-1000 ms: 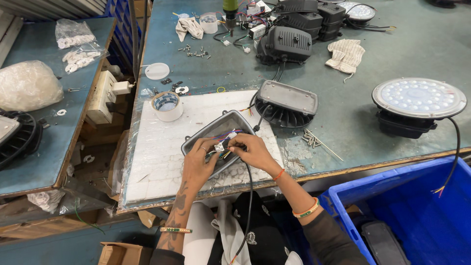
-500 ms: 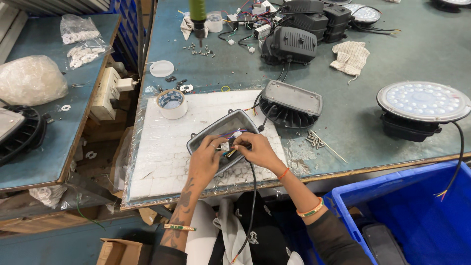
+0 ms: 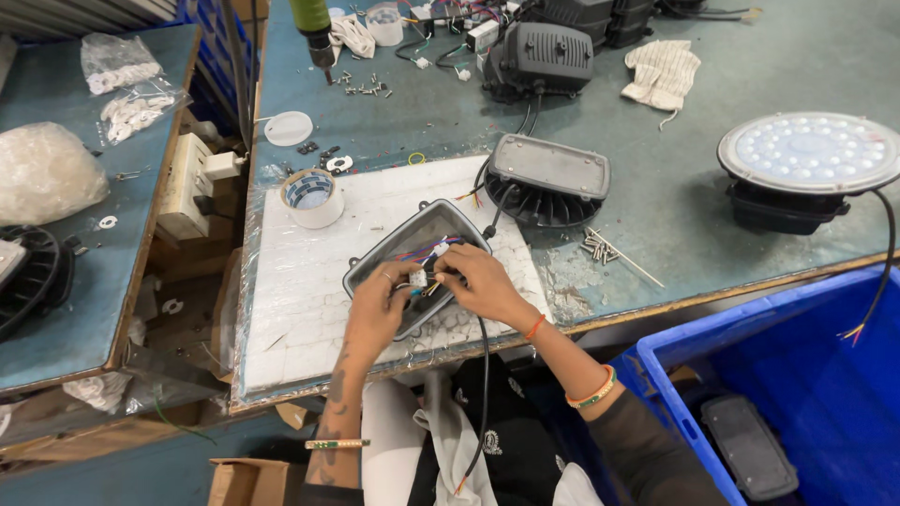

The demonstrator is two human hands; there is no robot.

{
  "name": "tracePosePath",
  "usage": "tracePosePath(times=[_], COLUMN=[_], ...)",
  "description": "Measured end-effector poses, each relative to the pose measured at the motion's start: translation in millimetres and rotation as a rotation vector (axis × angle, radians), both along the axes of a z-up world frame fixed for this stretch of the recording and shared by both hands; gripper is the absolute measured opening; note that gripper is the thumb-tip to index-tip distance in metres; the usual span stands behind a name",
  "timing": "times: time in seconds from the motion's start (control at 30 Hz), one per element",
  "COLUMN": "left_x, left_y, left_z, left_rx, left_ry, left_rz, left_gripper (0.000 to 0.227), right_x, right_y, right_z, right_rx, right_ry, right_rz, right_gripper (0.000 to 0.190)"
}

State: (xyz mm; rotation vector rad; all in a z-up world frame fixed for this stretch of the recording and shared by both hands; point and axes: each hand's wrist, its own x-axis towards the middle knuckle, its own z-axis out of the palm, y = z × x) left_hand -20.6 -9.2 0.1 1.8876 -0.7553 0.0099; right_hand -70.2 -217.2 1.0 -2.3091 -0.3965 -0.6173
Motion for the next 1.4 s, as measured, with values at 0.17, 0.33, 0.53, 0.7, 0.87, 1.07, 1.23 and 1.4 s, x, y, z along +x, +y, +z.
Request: tracePosePath(times=[0.17,0.33,0.53,0.7,0.87,1.07,1.23,1.4], left_x=[6.2,2.8,-0.1,1.7,-5.6,-12.9,-10.4,-4.7], left_y=[5.8,1.4,-1.4,-9.5,-15.0,-9.6,-8.5,-9.8], left_z=[11.3,21.1,22.1,13.8,7.7,10.1,11.6,10.1], left_rx=[-0.086,0.011,0.038,0.093,0.095,-0.142,-0.121,-0.141], left_ry=[0.1,0.022,0.004,-0.082,-0.203,-0.146,-0.201,-0.097], left_rz=[-0.09,-0.078,-0.048,0.066,0.137,0.225,0.158,0.135], left_gripper=[0.038,0.037,0.037,0.03,0.034,0.033,0.033,0.032], right_x=[-1.4,-2.0,-3.5,-2.5,5.6,7.3,-8.1,-10.2], right_y=[-0.2,-2.4,-1.8,0.5,-4.2,5.1,24.2,18.2], right_z=[5.3,7.2,4.0,5.7,23.5,31.1,18.3,15.5], right_rx=[0.005,0.019,0.037,0.047,0.133,-0.098,-0.004,-0.03], right_ry=[-0.006,0.019,0.005,-0.03,0.089,0.04,0.039,0.027], right_rz=[0.034,0.045,0.025,0.004,0.013,-0.024,-0.109,0.012], right_gripper=[0.011,0.011,0.011,0.011,0.015,0.009,0.015,0.025])
